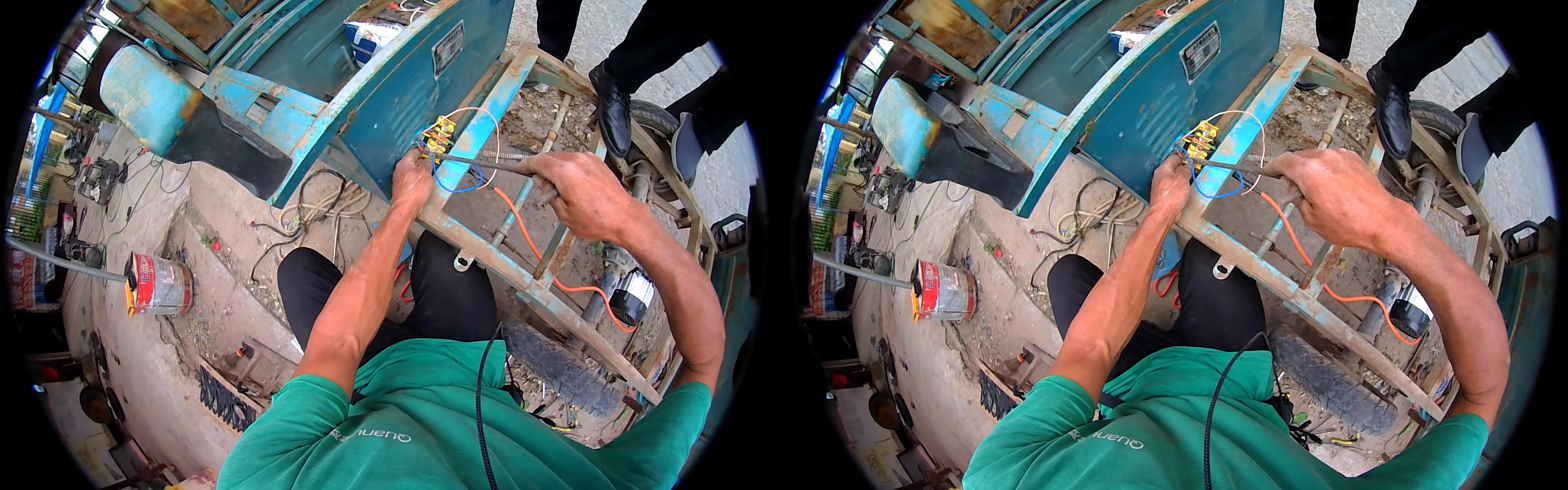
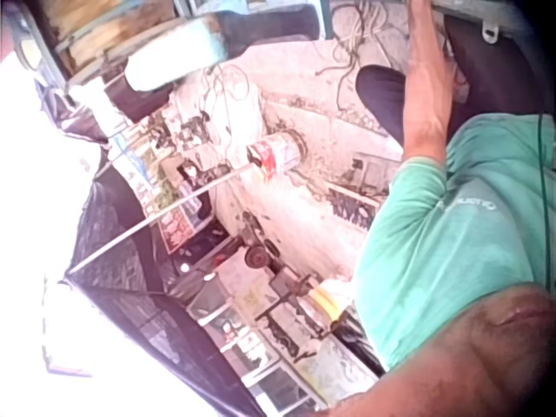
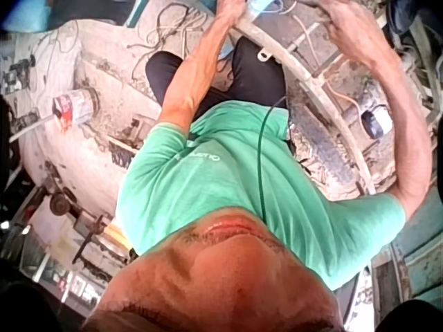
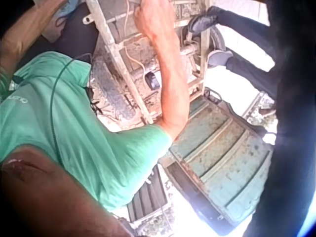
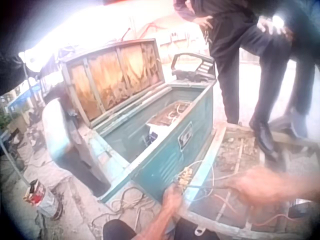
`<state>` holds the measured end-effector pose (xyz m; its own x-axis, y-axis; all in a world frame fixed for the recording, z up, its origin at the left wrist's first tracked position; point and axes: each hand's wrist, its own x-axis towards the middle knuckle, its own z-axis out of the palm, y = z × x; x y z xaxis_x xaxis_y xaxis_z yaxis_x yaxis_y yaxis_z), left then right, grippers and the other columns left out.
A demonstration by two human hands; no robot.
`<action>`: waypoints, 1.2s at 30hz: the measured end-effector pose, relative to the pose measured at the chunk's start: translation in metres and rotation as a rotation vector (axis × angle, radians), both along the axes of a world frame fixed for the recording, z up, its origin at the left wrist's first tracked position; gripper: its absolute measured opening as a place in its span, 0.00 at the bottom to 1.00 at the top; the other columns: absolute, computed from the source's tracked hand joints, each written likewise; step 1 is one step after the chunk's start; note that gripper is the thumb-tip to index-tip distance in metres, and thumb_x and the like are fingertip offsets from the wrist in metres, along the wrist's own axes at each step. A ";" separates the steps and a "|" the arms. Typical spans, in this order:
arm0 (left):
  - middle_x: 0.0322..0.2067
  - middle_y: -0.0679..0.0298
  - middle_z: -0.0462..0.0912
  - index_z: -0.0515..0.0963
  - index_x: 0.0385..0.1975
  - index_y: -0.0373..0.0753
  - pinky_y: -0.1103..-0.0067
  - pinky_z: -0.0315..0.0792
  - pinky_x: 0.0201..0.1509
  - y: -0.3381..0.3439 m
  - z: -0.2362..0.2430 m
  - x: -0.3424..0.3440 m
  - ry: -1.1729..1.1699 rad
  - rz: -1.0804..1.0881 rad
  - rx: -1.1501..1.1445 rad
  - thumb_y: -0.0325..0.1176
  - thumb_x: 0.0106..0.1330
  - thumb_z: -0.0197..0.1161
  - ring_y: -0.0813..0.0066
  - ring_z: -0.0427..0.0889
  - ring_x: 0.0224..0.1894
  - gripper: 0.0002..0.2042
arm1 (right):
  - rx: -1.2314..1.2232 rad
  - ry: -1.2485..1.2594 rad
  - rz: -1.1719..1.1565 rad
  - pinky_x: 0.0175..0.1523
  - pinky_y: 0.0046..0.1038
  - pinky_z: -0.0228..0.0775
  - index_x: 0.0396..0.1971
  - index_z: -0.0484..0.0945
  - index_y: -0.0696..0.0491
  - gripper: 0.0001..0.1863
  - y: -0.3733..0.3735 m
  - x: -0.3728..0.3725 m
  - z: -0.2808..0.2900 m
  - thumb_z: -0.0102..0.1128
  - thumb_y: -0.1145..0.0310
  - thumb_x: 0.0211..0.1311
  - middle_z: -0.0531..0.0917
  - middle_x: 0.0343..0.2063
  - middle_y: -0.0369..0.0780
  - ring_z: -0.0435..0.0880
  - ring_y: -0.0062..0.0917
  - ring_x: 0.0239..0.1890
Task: The person sits on the ground and uses pliers and a screwdriver to strip, twist, and secure wires to a terminal block on a teal three-wheeled vehicle. They repeatedly adjust connections and test the wiring throughout the clip.
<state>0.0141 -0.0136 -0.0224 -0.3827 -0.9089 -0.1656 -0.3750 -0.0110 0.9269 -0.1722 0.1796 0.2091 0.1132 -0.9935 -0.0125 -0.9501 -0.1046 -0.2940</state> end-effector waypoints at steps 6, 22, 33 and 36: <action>0.41 0.50 0.84 0.80 0.56 0.31 0.66 0.72 0.50 -0.003 -0.007 0.001 0.021 0.009 0.017 0.33 0.70 0.53 0.58 0.81 0.43 0.19 | 0.036 0.108 0.061 0.49 0.47 0.80 0.53 0.82 0.58 0.24 -0.003 -0.002 0.013 0.58 0.82 0.52 0.87 0.38 0.51 0.87 0.48 0.43; 0.34 0.65 0.81 0.81 0.50 0.28 0.73 0.70 0.42 0.002 0.004 -0.003 0.177 0.030 0.118 0.31 0.70 0.54 0.77 0.74 0.35 0.16 | -0.230 0.527 0.435 0.50 0.36 0.70 0.49 0.82 0.56 0.17 -0.004 -0.015 -0.003 0.61 0.70 0.58 0.79 0.28 0.37 0.81 0.30 0.36; 0.34 0.57 0.84 0.82 0.49 0.30 0.69 0.71 0.44 0.000 -0.002 -0.002 0.010 0.076 -0.051 0.37 0.75 0.54 0.70 0.78 0.36 0.17 | -0.289 0.434 0.379 0.51 0.35 0.68 0.32 0.81 0.54 0.05 -0.022 -0.005 0.003 0.61 0.71 0.56 0.81 0.24 0.39 0.83 0.31 0.35; 0.36 0.52 0.85 0.82 0.49 0.30 0.66 0.72 0.46 0.004 0.005 -0.005 -0.059 0.089 -0.077 0.38 0.76 0.55 0.63 0.80 0.37 0.17 | -0.263 0.383 0.318 0.50 0.37 0.68 0.32 0.82 0.55 0.06 -0.019 -0.006 0.000 0.60 0.72 0.55 0.82 0.24 0.40 0.84 0.33 0.35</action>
<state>0.0092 -0.0101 -0.0176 -0.2916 -0.9497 -0.1139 -0.4293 0.0236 0.9028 -0.1784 0.1605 0.2091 0.4436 -0.8865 0.1315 -0.8936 -0.4263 0.1406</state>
